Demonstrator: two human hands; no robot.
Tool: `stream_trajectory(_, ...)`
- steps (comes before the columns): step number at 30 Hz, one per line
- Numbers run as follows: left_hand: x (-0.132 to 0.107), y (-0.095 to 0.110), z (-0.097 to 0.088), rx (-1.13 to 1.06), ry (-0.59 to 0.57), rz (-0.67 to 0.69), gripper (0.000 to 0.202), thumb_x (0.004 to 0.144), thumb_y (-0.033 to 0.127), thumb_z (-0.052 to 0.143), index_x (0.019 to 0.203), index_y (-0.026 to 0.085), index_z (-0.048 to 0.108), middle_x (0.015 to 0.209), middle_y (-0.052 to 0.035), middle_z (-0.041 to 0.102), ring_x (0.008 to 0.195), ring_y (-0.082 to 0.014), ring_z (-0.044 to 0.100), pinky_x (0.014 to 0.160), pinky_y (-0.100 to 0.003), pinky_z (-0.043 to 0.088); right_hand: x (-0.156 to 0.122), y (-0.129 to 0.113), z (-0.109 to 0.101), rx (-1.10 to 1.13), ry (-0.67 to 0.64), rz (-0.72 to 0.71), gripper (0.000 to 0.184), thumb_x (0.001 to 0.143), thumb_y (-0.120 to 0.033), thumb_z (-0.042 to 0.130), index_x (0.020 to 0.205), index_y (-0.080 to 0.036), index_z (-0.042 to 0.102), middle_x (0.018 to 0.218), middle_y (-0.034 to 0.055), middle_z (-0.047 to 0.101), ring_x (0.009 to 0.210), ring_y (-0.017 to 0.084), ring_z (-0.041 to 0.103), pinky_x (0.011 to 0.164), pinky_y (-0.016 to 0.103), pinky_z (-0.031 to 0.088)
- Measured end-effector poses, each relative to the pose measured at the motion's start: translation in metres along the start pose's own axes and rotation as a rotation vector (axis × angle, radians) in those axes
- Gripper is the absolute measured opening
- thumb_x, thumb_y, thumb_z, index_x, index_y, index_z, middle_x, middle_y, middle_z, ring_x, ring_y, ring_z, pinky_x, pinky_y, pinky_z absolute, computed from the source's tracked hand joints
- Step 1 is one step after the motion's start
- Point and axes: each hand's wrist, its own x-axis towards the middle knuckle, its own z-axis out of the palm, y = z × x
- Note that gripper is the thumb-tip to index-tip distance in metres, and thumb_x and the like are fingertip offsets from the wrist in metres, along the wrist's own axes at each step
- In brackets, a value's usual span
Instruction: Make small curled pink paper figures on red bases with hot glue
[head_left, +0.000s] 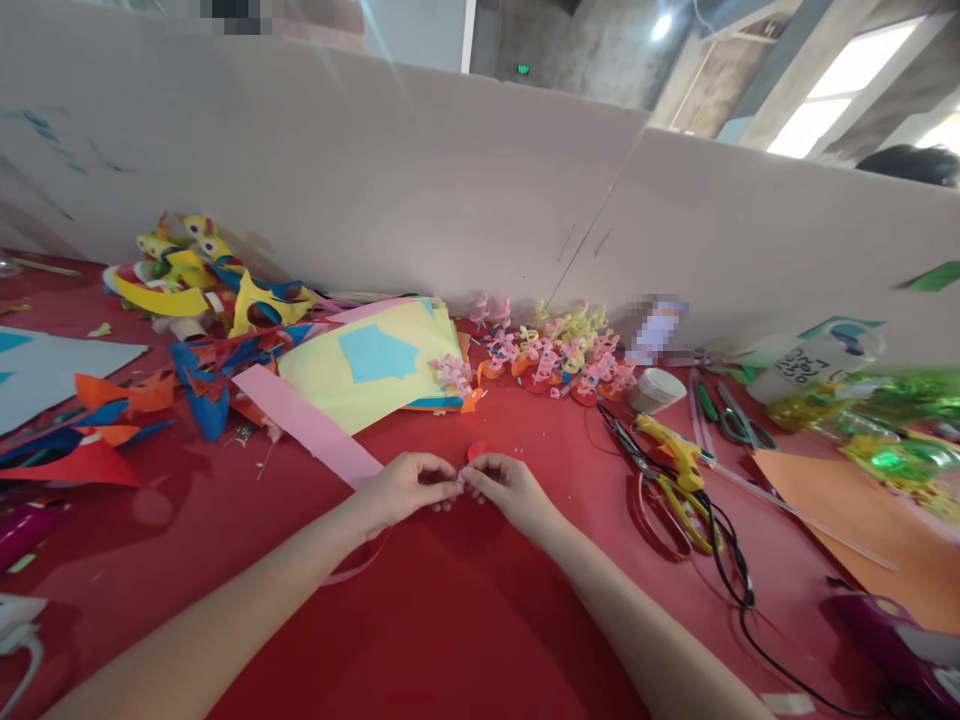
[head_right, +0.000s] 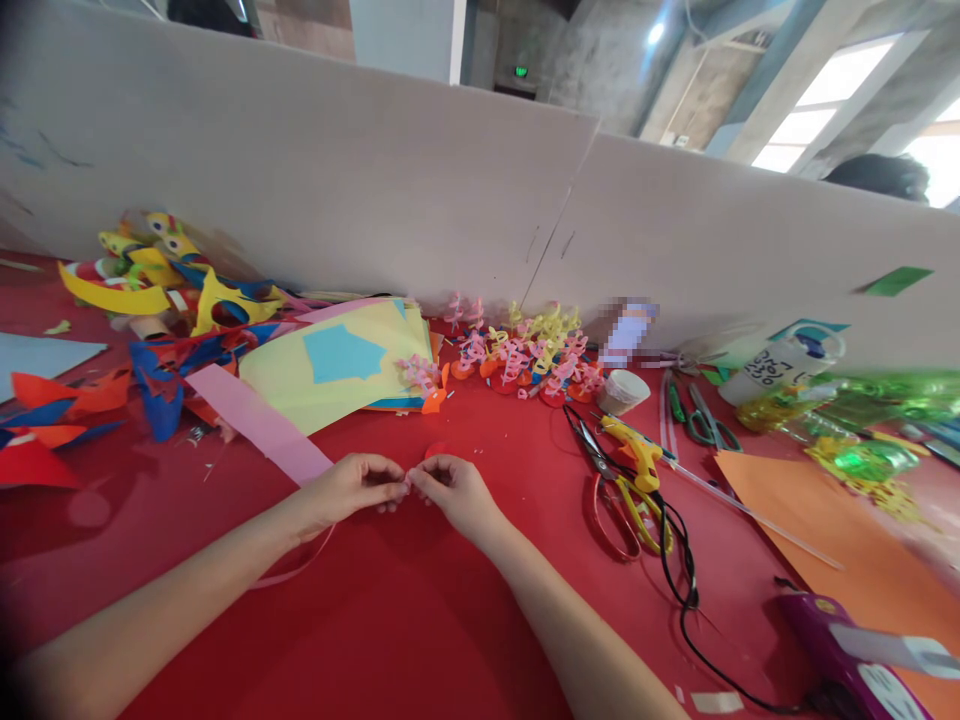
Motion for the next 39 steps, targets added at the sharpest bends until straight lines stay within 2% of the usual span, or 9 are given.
stream_trajectory(4,-0.0003,0.001,-0.0015,0.016,0.01,0.004,0.02,0.071,0.035,0.067,0.073,0.015,0.067,0.065,-0.0018,0.063,0.06,-0.0132,0.056,0.064,-0.028,0.045,-0.0004,-0.0026,-0.0019,0.028,-0.043,0.025,0.036,0.067,-0.054,0.066,0.069,-0.018,0.059,0.063,-0.0011,0.056,0.056,0.011,0.049,0.056,0.025,0.041)
stream_trajectory(9,-0.0006,0.0019,-0.0013,0.014,-0.015,-0.012,0.021,0.071,0.035,0.068,0.074,0.014,0.067,0.065,-0.0018,0.062,0.06,-0.0131,0.055,0.062,-0.027,0.044,0.0005,0.0007,-0.0011,0.013,-0.034,0.015,0.036,0.068,-0.054,0.066,0.067,-0.018,0.057,0.061,-0.0019,0.054,0.054,0.011,0.047,0.055,0.025,0.039)
stream_trajectory(16,0.0006,0.0006,-0.0017,0.033,0.02,-0.003,0.018,0.071,0.031,0.067,0.067,0.015,0.064,0.058,0.0013,0.058,0.056,-0.0112,0.053,0.059,-0.025,0.042,0.0003,0.0059,0.0014,-0.068,-0.015,-0.018,0.035,0.072,-0.053,0.062,0.07,-0.019,0.055,0.06,-0.0021,0.051,0.054,0.011,0.046,0.054,0.025,0.037)
stream_trajectory(21,-0.0003,0.0031,-0.0025,0.011,0.008,-0.04,0.021,0.072,0.034,0.066,0.074,0.013,0.068,0.066,-0.0033,0.065,0.062,-0.0137,0.058,0.062,-0.027,0.045,0.0007,0.0073,0.0001,-0.132,0.007,-0.048,0.034,0.074,-0.051,0.061,0.071,-0.018,0.056,0.061,-0.0019,0.052,0.055,0.011,0.045,0.055,0.024,0.037)
stream_trajectory(28,0.002,0.0005,-0.0037,-0.062,0.05,-0.051,0.02,0.071,0.033,0.068,0.074,0.013,0.07,0.065,-0.0032,0.067,0.06,-0.013,0.059,0.063,-0.027,0.047,0.0017,0.0057,0.0,-0.038,-0.002,-0.036,0.036,0.072,-0.054,0.062,0.069,-0.018,0.058,0.063,-0.0003,0.056,0.056,0.012,0.049,0.056,0.025,0.04)
stream_trajectory(33,0.0011,0.0011,-0.0044,-0.116,0.01,-0.09,0.023,0.071,0.035,0.068,0.078,0.013,0.071,0.068,-0.0041,0.068,0.062,-0.013,0.06,0.067,-0.028,0.048,0.0016,0.005,-0.0019,-0.028,0.002,-0.035,0.034,0.071,-0.051,0.064,0.07,-0.018,0.058,0.06,-0.0018,0.053,0.054,0.011,0.048,0.055,0.025,0.039)
stream_trajectory(39,0.0012,0.0029,-0.0052,-0.108,0.042,-0.092,0.018,0.064,0.025,0.072,0.077,0.014,0.067,0.065,-0.0012,0.066,0.061,-0.0125,0.059,0.068,-0.029,0.048,0.0022,0.0048,-0.003,-0.057,0.032,-0.036,0.033,0.072,-0.05,0.062,0.067,-0.018,0.056,0.058,-0.0026,0.051,0.052,0.011,0.046,0.053,0.024,0.037)
